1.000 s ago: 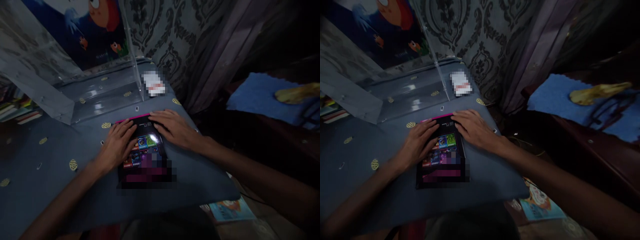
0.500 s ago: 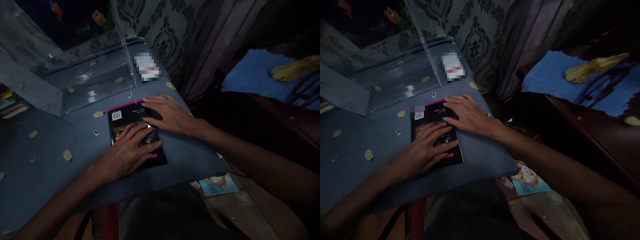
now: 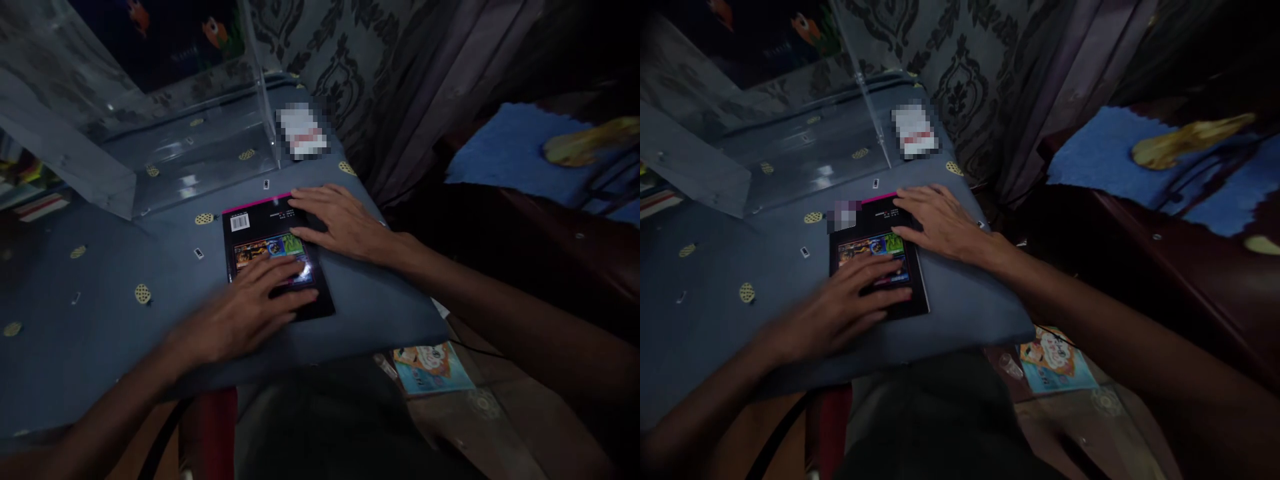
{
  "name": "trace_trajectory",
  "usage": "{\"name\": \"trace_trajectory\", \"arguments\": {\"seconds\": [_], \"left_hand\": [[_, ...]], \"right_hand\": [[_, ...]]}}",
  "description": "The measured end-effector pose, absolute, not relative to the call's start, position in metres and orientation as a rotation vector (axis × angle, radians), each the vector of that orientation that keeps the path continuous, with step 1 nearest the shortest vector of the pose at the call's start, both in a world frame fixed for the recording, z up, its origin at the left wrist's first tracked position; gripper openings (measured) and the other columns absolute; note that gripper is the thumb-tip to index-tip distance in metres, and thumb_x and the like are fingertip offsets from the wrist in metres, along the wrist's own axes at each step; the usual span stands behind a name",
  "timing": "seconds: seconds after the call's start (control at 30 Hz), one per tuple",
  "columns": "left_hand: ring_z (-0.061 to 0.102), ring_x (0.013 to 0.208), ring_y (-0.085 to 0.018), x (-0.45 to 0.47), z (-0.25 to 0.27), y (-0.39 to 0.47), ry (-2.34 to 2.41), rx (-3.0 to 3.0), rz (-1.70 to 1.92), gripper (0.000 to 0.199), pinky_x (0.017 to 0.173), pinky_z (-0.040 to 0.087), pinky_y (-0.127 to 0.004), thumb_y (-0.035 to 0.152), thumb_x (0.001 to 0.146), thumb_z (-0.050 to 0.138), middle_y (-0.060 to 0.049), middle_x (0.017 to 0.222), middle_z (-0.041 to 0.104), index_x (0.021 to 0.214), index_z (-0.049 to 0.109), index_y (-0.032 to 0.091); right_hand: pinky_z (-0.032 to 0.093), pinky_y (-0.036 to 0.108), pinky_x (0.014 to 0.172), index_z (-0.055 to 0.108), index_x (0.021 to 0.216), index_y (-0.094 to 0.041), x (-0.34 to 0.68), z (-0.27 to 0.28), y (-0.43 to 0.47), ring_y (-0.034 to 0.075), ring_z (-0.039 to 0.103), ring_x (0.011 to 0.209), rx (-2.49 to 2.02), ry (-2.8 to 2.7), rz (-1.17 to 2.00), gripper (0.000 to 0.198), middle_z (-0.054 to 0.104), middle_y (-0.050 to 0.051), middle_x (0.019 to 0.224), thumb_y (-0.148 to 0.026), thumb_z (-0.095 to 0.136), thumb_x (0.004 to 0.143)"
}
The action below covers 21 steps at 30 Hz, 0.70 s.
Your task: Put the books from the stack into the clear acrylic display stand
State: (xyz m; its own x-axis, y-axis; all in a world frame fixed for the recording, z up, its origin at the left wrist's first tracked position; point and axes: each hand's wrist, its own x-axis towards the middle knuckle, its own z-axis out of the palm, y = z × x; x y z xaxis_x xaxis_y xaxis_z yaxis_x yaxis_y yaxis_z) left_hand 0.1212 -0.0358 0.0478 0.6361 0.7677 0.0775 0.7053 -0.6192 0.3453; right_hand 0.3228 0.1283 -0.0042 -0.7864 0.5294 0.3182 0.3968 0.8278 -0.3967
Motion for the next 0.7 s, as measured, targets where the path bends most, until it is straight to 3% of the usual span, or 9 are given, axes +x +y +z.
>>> {"name": "trace_trajectory", "arguments": {"seconds": [0.23,0.37,0.5,0.57,0.7], "left_hand": [[0.037,0.148,-0.029,0.074,0.035,-0.044,1.635,2.395,0.378,0.045,0.120,0.037,-0.053,0.035,0.106,0.042,-0.012,0.159,0.040,0.150,0.044,0.026],[0.034,0.151,-0.028,0.072,0.024,-0.048,1.674,2.401,0.425,0.046,0.123,0.032,-0.054,0.037,0.107,0.038,-0.011,0.160,0.040,0.151,0.043,0.026],[0.034,0.151,-0.028,0.075,0.021,-0.050,1.688,2.407,0.432,0.046,0.123,0.031,-0.055,0.037,0.107,0.038,-0.011,0.161,0.040,0.152,0.043,0.025],[0.034,0.151,-0.028,0.075,0.021,-0.050,1.696,2.404,0.436,0.046,0.123,0.031,-0.055,0.036,0.107,0.037,-0.011,0.161,0.040,0.152,0.043,0.026],[0.034,0.151,-0.026,0.075,0.020,-0.051,1.710,2.419,0.434,0.046,0.123,0.031,-0.054,0.036,0.108,0.037,-0.011,0.162,0.039,0.151,0.044,0.025]], "right_hand": [[0.033,0.057,0.116,0.050,0.147,-0.017,0.310,-0.003,0.143,0.031,0.043,0.145,-0.639,-2.672,0.432,0.051,0.048,0.015,0.156,-0.044,0.044,0.104],[0.033,0.060,0.116,0.058,0.139,-0.017,0.305,0.008,0.116,0.032,0.046,0.143,-0.652,-2.634,0.344,0.040,0.057,0.015,0.148,-0.030,0.046,0.104],[0.039,0.054,0.117,0.066,0.126,-0.012,0.308,0.021,0.043,0.028,0.057,0.133,-0.316,-2.651,0.285,0.033,0.067,0.015,0.136,-0.021,0.044,0.104],[0.041,0.047,0.118,0.064,0.129,-0.010,0.310,0.021,0.008,0.025,0.059,0.131,-0.138,-2.704,0.309,0.034,0.069,0.013,0.134,-0.024,0.046,0.105],[0.039,0.046,0.121,0.058,0.137,-0.008,0.316,0.010,-0.024,0.026,0.049,0.142,-0.113,-2.766,0.326,0.043,0.060,0.016,0.146,-0.033,0.054,0.102]]}}
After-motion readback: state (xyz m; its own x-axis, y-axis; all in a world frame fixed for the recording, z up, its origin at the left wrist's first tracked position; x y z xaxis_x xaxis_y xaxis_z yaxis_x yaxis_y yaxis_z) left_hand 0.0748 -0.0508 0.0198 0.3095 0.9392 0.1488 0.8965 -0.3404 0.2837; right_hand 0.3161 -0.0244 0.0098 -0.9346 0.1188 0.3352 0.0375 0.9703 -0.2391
